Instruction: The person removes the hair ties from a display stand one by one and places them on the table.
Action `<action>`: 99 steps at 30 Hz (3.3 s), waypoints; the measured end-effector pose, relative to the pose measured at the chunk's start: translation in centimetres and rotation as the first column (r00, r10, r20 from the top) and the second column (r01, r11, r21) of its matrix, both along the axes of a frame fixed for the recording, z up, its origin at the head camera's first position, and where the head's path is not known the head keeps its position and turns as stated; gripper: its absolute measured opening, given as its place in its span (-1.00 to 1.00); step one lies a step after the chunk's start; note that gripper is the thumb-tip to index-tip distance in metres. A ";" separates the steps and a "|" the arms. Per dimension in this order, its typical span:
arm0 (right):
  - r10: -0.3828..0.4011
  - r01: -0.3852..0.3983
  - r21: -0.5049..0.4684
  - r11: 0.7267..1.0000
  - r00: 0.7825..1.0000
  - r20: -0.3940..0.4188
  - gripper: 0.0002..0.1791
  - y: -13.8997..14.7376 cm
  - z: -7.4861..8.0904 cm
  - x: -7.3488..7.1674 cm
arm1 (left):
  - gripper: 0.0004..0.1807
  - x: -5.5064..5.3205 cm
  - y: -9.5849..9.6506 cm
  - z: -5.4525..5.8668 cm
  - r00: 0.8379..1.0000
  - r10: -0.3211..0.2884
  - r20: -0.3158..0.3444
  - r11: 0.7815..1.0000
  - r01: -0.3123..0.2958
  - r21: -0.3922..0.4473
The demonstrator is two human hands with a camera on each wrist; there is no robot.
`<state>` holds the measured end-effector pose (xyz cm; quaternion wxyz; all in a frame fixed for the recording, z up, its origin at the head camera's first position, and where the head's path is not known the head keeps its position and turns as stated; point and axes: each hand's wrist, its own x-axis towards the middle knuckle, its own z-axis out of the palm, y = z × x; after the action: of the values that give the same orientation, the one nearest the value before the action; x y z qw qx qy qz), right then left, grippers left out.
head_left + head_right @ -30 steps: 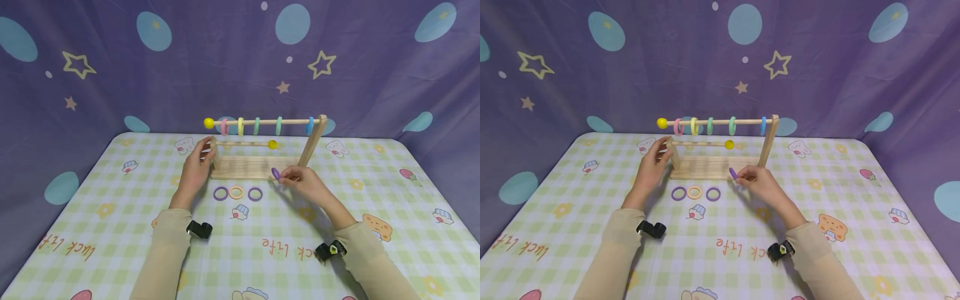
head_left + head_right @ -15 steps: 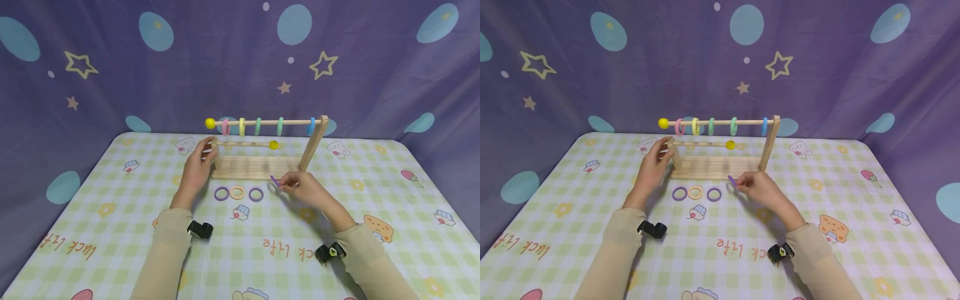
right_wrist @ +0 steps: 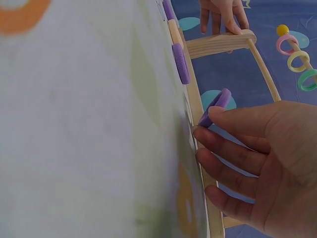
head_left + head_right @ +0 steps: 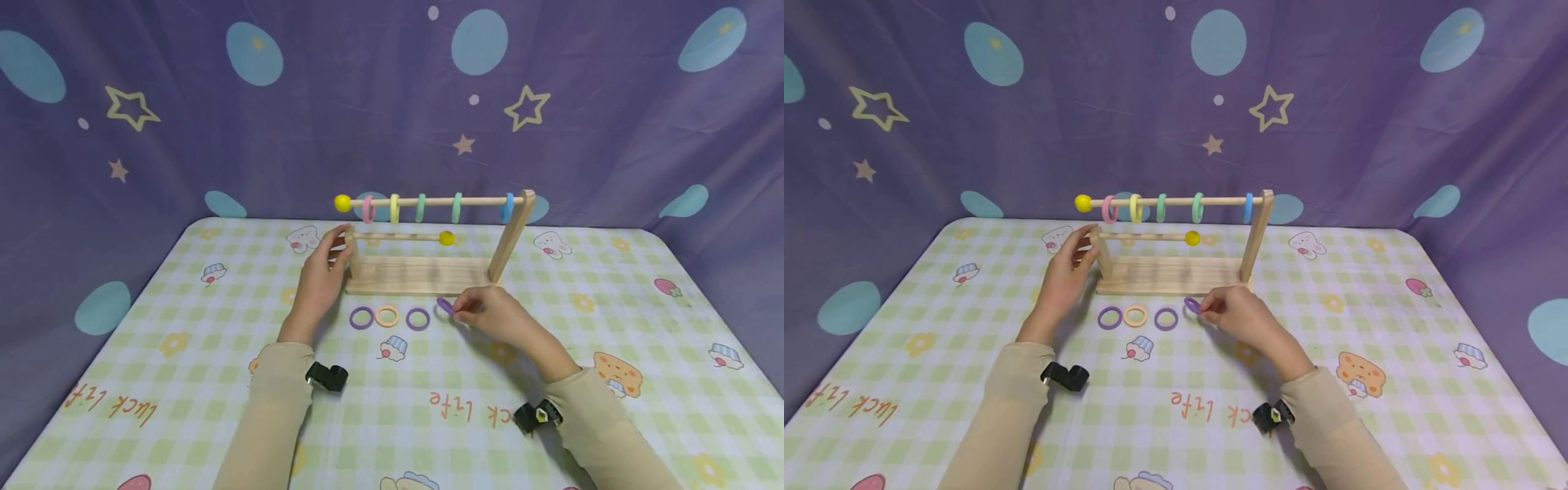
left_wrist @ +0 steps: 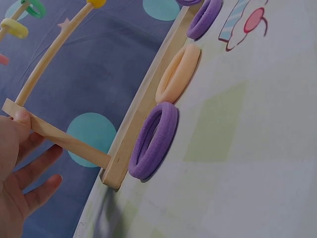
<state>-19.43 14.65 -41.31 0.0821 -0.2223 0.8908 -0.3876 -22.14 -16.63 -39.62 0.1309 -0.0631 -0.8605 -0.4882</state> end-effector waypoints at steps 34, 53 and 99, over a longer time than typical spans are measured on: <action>0.081 -0.081 -0.006 0.997 0.996 -0.032 -0.88 0.4 0.1 0.0 | -0.51 0.0 0.1 -0.1 1.000 0.007 -0.005 1.000 -0.007 -0.005; -0.075 0.039 -0.200 0.979 0.982 -0.173 -0.82 1.3 1.2 -0.4 | -0.51 0.0 0.0 0.0 1.000 0.003 -0.007 1.000 -0.003 -0.011; -0.523 0.221 -0.632 0.743 0.781 -0.342 -0.80 2.9 3.7 0.0 | -0.50 0.1 0.0 0.0 1.000 -0.007 -0.011 1.000 0.007 -0.003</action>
<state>-19.47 17.50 -37.60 -0.3015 -0.1389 0.7531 -0.5681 -21.99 -16.65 -39.61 0.1337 -0.0687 -0.8604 -0.4869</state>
